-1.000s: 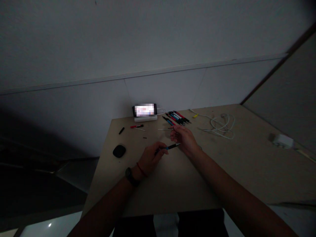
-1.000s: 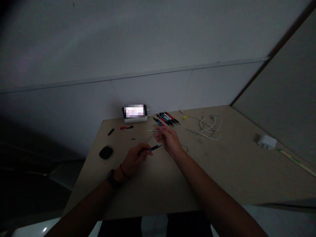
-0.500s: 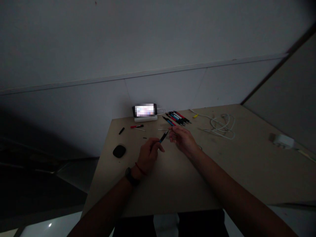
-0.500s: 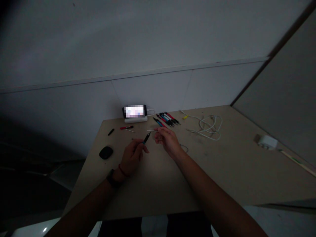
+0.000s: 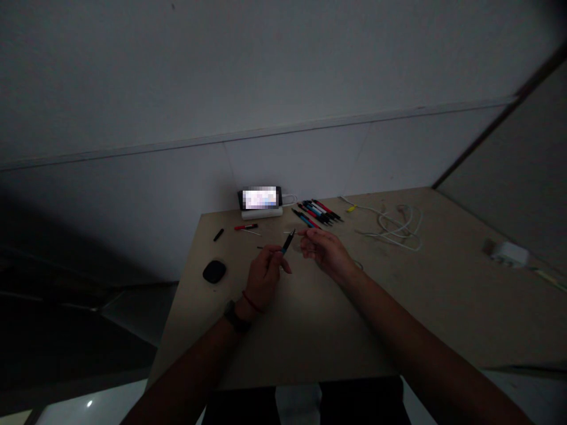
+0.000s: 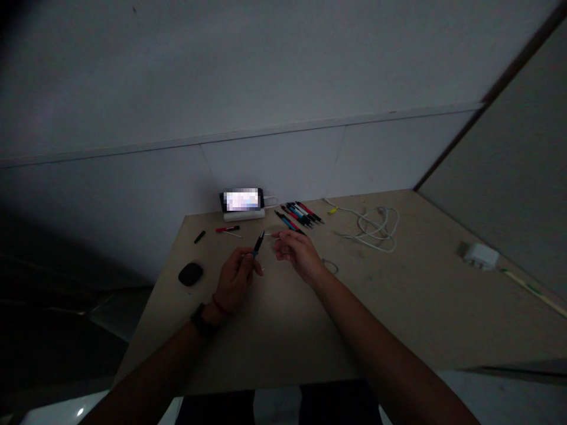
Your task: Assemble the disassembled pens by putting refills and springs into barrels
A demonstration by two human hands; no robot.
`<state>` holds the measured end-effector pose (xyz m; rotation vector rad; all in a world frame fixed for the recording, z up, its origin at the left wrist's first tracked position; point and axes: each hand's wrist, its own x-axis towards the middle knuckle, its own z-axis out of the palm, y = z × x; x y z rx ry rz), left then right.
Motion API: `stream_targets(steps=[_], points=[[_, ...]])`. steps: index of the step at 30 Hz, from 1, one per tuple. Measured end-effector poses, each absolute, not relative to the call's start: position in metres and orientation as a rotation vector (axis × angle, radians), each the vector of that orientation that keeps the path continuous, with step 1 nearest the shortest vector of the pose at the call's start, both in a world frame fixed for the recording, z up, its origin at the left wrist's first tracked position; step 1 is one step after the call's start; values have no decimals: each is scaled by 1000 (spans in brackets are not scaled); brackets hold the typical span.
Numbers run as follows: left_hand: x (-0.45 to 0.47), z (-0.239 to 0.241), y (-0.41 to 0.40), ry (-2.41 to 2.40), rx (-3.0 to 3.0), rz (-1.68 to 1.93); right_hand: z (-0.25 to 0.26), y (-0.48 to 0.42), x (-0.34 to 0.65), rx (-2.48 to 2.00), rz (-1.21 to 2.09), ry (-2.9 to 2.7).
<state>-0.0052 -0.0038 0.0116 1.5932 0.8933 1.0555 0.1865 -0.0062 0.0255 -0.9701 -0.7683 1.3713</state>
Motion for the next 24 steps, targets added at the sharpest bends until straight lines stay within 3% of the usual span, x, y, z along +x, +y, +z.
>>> stream_targets(steps=[15,24], points=[[-5,16,-7,890,1766,936,30,-14,181,-929,1383,-1110],[-5,14,-6,854,1767,913,26,-10,181,-954,1280,-973]])
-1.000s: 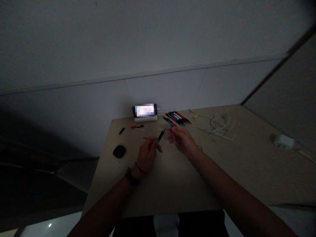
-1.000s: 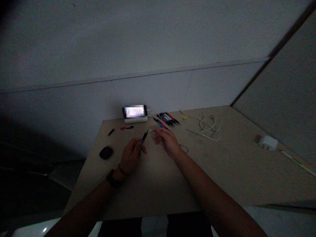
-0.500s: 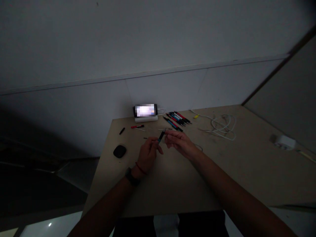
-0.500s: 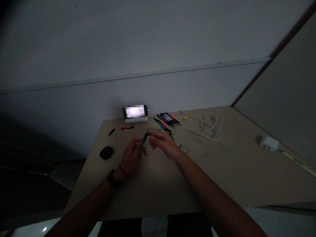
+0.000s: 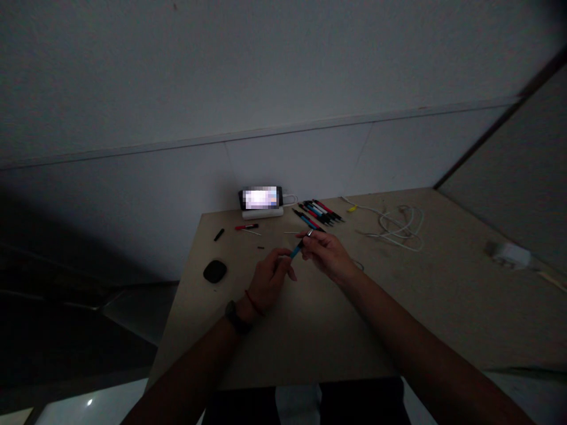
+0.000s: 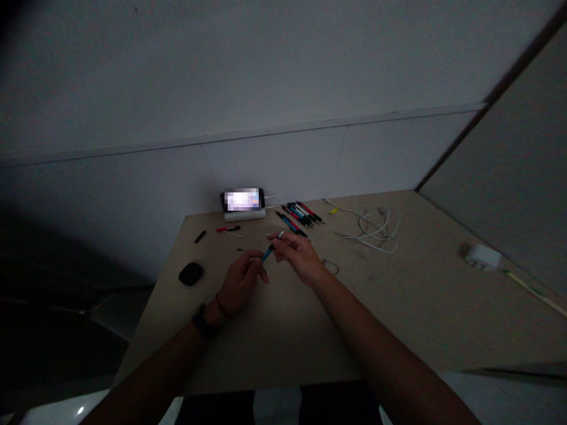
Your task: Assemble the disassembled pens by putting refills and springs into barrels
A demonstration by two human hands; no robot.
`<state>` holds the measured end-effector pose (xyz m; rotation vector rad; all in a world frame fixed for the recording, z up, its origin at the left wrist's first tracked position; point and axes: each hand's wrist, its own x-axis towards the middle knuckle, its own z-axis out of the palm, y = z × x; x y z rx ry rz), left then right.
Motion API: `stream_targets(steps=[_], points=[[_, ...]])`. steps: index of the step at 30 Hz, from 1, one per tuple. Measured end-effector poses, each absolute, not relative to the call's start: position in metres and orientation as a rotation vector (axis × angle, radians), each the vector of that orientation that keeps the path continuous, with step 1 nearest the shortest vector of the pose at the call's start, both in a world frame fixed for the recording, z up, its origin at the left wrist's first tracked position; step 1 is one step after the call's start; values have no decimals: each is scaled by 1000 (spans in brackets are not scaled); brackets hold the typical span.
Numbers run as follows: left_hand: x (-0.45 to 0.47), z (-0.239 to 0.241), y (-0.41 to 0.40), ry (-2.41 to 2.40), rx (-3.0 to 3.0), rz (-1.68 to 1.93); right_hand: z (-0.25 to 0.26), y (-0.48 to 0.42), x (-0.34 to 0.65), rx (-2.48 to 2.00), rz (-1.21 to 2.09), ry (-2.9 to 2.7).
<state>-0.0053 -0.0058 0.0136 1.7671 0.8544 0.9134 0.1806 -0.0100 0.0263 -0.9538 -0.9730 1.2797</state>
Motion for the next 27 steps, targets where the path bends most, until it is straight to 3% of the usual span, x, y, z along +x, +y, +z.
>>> stream_targets(steps=[12,19,27], points=[[-4,10,-3,879,1664,966,28,-2,186,-1076,1054,-695],[-8,19,-9,592,1701,823,24,0,185,-1067,1105,-590],[-7,9,-12,644,1866,835,17,0,184,-1081,1179,-588]])
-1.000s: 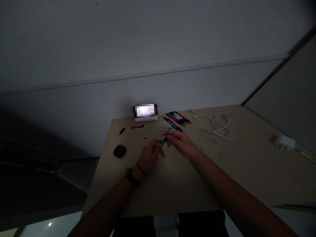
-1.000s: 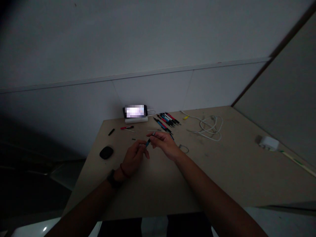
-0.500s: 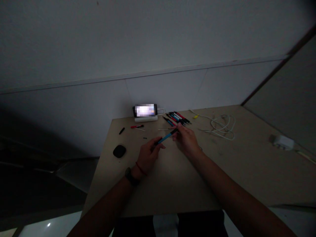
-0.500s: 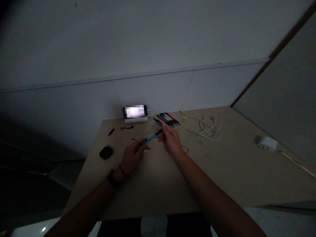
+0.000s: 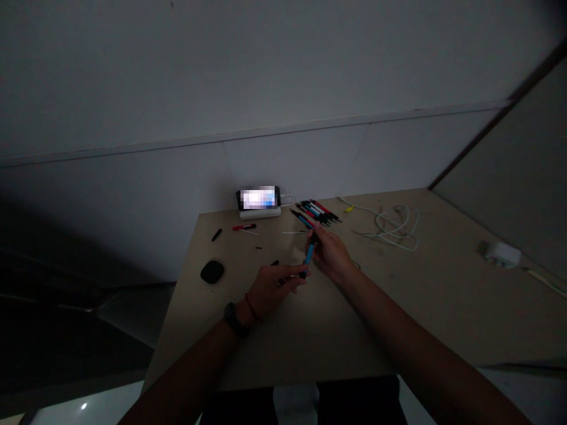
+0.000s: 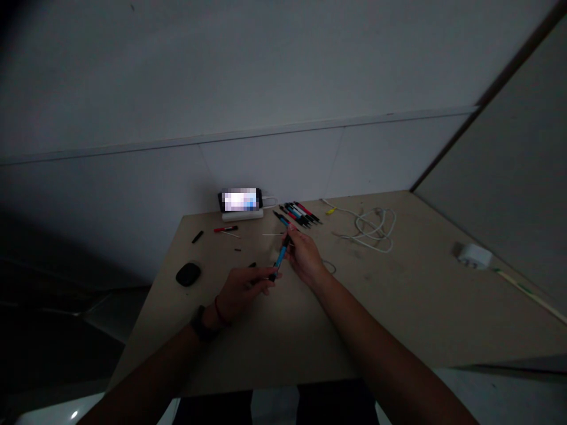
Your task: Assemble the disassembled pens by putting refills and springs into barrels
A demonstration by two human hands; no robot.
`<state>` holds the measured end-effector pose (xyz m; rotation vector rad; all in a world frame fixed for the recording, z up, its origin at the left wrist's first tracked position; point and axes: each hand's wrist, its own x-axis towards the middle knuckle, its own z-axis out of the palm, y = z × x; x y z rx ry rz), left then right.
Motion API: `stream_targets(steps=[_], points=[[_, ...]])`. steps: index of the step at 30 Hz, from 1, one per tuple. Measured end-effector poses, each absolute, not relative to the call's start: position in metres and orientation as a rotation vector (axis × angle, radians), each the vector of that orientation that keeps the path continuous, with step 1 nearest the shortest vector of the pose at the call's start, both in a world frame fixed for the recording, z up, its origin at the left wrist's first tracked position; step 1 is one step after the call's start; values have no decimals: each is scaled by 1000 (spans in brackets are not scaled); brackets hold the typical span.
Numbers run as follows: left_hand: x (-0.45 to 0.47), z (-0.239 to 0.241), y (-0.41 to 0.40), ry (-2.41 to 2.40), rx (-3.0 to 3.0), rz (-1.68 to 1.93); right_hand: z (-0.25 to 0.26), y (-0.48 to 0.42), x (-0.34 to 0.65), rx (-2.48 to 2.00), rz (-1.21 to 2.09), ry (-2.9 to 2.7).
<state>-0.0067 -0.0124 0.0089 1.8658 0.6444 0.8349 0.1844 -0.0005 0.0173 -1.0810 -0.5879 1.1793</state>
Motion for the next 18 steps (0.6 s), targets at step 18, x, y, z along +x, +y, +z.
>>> stream_targets(steps=[18], points=[[-4,7,-10,761,2073,762,18,-1,183,-1042,1179,-696]])
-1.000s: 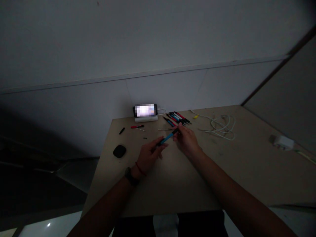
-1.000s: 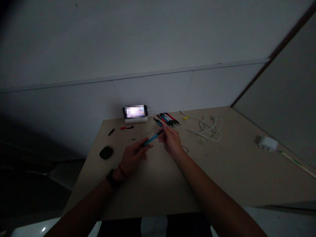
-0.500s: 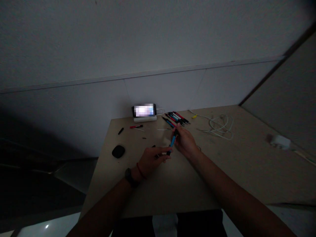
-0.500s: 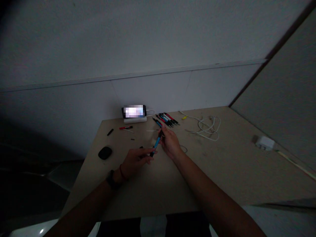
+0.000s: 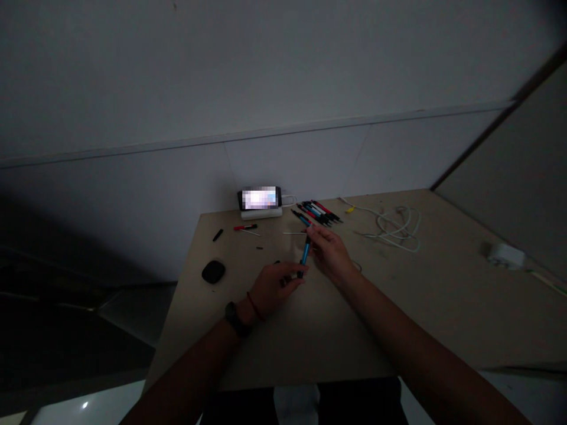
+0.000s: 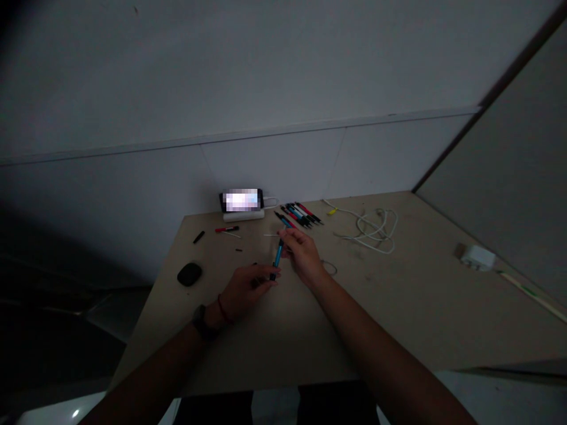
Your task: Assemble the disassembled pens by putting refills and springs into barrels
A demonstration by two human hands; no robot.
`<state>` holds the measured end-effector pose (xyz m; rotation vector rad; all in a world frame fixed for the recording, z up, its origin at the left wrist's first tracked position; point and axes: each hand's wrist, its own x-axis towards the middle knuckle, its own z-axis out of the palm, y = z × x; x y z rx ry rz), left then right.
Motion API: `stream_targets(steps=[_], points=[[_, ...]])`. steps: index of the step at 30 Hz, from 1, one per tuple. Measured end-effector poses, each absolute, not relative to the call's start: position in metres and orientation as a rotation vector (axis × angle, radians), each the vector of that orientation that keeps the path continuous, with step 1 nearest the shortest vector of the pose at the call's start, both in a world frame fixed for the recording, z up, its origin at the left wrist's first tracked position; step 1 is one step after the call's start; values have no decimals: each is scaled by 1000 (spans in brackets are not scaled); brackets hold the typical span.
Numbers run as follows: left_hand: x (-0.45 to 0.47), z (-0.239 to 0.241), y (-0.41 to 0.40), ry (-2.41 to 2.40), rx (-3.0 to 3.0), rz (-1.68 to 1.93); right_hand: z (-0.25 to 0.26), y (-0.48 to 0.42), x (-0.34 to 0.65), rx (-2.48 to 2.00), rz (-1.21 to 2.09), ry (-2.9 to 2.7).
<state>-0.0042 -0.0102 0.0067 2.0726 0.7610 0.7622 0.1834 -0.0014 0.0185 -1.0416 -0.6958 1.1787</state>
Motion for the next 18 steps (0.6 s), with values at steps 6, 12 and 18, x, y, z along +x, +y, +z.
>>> stream_targets(steps=[6,12,18], points=[[-4,5,-10,716,2098,773,21,0,183,-1049,1085,-680],[-5,8,-8,649,2114,717,27,-1,186,-1033,977,-646],[-5,10,-11,446,2233,590,27,4,199,-1054,734,-524]])
